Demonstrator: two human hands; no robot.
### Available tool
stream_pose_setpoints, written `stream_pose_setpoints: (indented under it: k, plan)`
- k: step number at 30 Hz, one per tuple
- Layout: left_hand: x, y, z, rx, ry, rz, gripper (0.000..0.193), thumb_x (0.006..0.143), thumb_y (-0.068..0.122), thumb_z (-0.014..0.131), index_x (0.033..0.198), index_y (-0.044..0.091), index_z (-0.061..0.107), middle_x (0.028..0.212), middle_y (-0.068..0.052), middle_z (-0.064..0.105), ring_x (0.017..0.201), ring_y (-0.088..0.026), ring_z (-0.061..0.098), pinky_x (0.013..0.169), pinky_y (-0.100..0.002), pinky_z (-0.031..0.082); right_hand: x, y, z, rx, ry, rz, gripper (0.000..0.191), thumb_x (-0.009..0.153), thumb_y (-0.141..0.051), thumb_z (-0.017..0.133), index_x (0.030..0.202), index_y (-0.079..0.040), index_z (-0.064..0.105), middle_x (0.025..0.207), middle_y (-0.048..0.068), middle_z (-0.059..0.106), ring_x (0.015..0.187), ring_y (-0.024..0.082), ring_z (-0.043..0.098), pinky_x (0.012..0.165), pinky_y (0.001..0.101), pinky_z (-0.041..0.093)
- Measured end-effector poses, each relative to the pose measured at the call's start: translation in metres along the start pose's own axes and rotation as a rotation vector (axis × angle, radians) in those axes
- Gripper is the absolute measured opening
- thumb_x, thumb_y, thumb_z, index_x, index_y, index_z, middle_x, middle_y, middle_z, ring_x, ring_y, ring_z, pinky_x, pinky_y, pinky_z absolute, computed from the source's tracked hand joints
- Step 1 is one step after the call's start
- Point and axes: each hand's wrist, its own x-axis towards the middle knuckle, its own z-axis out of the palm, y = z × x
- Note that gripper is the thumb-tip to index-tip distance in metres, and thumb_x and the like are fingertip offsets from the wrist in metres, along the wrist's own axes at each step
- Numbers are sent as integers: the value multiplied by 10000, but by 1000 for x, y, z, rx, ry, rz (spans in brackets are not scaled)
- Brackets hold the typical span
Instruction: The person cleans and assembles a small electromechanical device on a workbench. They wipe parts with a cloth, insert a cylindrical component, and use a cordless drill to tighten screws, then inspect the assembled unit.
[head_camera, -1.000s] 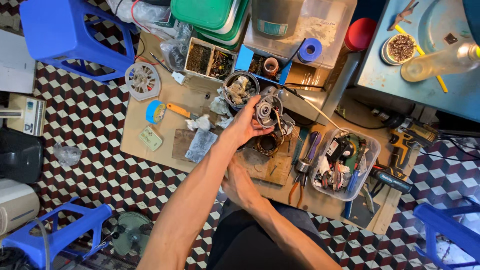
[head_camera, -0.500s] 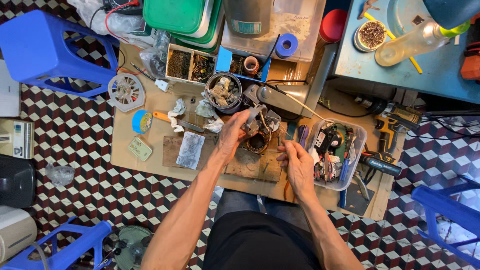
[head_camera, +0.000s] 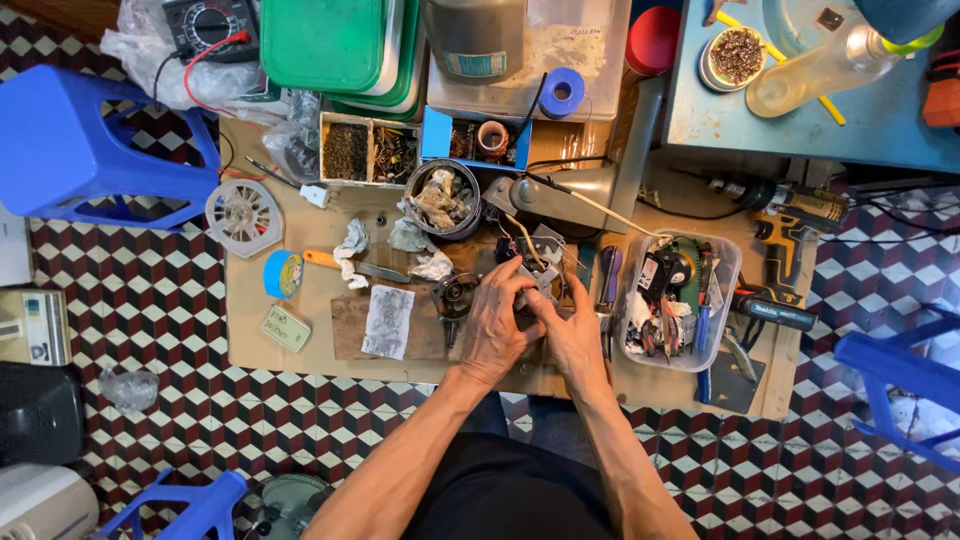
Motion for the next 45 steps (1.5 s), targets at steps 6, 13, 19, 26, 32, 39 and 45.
stream_pose_setpoints:
  k: [6,13,19,26,32,39,45]
  plan:
    - [10,-9,-15,-268,-105,-71,665,756,-1,772,1329,25,435,1455,-241,454,1347,-405,486,1118,-470,445,5,-6,24,-144,153,-76,941,748,-390,818,1506,16,434,1376,262,574,1264,335,595,1047,392,474]
    - [20,-28,-22,-642,-220,-410,664,862,-52,527,1488,33,323,1470,-191,434,1343,-302,536,1055,-366,548,5,-23,32,-263,257,-85,974,722,-369,874,1472,28,397,1377,257,543,1264,376,567,1029,433,461]
    - [53,-38,-20,-362,-335,-345,433,953,-31,527,1377,56,519,1318,-160,555,1110,-282,666,849,-384,597,13,-25,24,-428,274,-228,898,729,-297,875,1431,10,407,1370,240,487,1212,412,569,970,443,506]
    - [102,-55,-16,55,-545,-72,304,890,46,664,1192,77,655,1032,-152,601,827,-354,664,715,-464,549,22,-26,10,-459,187,-153,926,710,-325,889,1420,0,390,1368,228,478,1175,396,588,962,445,507]
    - [126,-59,-19,184,-566,157,189,857,108,733,1044,125,712,898,-86,618,814,-303,670,630,-453,538,23,-28,10,-452,148,-173,900,735,-347,858,1432,-11,398,1413,224,509,1211,399,591,978,451,500]
    - [136,-55,-36,201,-489,308,154,840,132,758,990,133,725,849,-66,640,799,-274,681,587,-432,533,28,-17,6,-477,86,-120,944,749,-370,868,1454,27,382,1462,253,457,1274,415,547,1039,455,467]
    - [139,-61,-31,256,-578,191,78,907,181,760,938,117,726,716,-60,688,656,-255,692,542,-429,523,17,-7,10,-418,128,-137,906,756,-330,864,1450,27,404,1408,260,476,1266,412,538,1040,455,465]
